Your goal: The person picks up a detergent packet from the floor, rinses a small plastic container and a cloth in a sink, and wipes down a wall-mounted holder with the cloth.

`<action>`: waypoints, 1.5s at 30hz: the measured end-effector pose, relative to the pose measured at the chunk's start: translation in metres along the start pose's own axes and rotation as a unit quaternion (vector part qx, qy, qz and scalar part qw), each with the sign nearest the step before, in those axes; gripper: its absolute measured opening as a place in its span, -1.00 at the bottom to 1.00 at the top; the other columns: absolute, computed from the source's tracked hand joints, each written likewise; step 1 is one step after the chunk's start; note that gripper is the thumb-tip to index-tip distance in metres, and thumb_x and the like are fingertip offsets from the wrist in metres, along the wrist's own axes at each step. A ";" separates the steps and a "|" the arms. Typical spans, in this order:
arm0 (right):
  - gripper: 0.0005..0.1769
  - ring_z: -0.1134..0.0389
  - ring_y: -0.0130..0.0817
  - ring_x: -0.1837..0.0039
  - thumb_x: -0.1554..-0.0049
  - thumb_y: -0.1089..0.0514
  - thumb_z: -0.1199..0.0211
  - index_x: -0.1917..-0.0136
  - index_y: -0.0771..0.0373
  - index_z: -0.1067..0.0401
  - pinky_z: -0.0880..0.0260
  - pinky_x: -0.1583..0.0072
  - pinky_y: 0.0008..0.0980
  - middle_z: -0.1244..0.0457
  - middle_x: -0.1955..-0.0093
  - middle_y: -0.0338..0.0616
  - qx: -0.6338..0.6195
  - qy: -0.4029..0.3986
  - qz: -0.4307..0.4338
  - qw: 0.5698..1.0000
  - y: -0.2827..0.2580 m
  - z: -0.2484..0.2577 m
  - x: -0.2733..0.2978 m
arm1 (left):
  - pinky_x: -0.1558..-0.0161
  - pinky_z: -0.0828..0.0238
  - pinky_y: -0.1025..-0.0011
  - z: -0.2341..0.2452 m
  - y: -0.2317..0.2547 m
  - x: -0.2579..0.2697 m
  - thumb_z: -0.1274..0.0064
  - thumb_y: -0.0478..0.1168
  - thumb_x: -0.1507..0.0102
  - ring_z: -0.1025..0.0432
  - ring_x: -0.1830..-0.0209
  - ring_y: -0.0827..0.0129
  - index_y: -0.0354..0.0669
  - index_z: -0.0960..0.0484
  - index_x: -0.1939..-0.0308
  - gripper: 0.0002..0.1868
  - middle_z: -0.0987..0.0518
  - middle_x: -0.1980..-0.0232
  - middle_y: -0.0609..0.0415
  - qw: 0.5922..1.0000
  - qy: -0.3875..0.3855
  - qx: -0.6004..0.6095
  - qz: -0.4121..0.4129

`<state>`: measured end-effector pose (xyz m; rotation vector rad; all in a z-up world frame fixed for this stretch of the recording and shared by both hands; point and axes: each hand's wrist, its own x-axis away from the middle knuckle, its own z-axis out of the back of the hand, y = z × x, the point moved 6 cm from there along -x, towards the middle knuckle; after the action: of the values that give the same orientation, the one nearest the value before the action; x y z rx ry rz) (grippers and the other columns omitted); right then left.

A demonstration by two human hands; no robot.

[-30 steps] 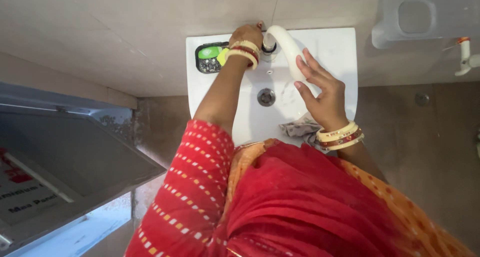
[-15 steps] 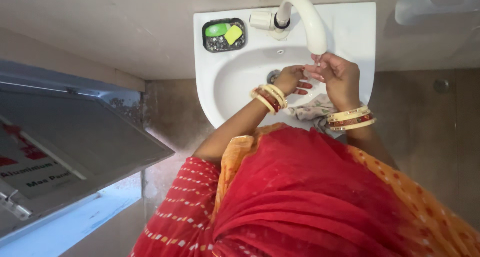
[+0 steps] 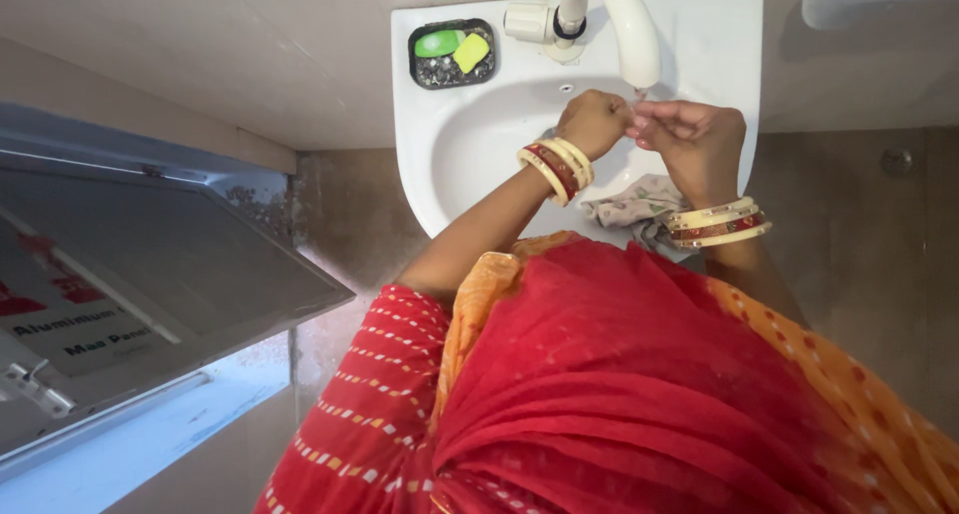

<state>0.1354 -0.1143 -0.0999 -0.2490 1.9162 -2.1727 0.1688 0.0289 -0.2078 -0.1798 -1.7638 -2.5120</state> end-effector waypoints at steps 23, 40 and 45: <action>-0.52 -0.50 -0.26 -0.19 -0.30 0.26 -0.42 -0.45 0.35 -0.43 -0.59 -0.10 -0.40 -0.39 -0.25 0.16 0.183 0.039 0.200 0.962 -0.077 -0.015 -0.015 | -0.11 -0.41 -0.01 0.148 -0.007 -0.057 0.02 -0.28 -0.32 -0.42 -0.14 -0.14 0.08 -0.53 -0.20 -0.64 -0.50 -0.16 -0.16 0.929 0.147 -0.338 -0.009; -0.53 -0.51 -0.31 -0.09 -0.28 0.12 -0.52 -0.41 0.23 -0.52 -0.52 -0.03 -0.39 -0.45 -0.12 0.04 0.263 0.053 0.192 0.944 -0.075 -0.017 -0.011 | 0.29 -0.57 0.18 0.134 -0.034 -0.072 -0.10 -0.42 -0.15 -0.59 0.29 0.05 -0.05 -0.45 -0.14 -0.52 -0.52 -0.09 -0.16 0.891 0.208 -0.387 -0.114; -0.53 -0.49 -0.32 -0.07 -0.29 0.15 -0.51 -0.41 0.24 -0.51 -0.52 -0.04 -0.40 -0.45 -0.11 0.03 0.253 0.048 0.216 0.942 -0.077 -0.021 -0.007 | 0.27 -0.57 0.16 0.125 -0.037 -0.060 -0.14 -0.40 -0.13 -0.58 0.26 0.03 -0.08 -0.38 -0.17 -0.46 -0.46 -0.10 -0.14 0.856 0.258 -0.422 -0.150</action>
<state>0.1312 -0.0839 -0.0263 0.3426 1.2269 -2.2848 0.2307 0.1588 -0.2085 0.7176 -0.4515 -2.9635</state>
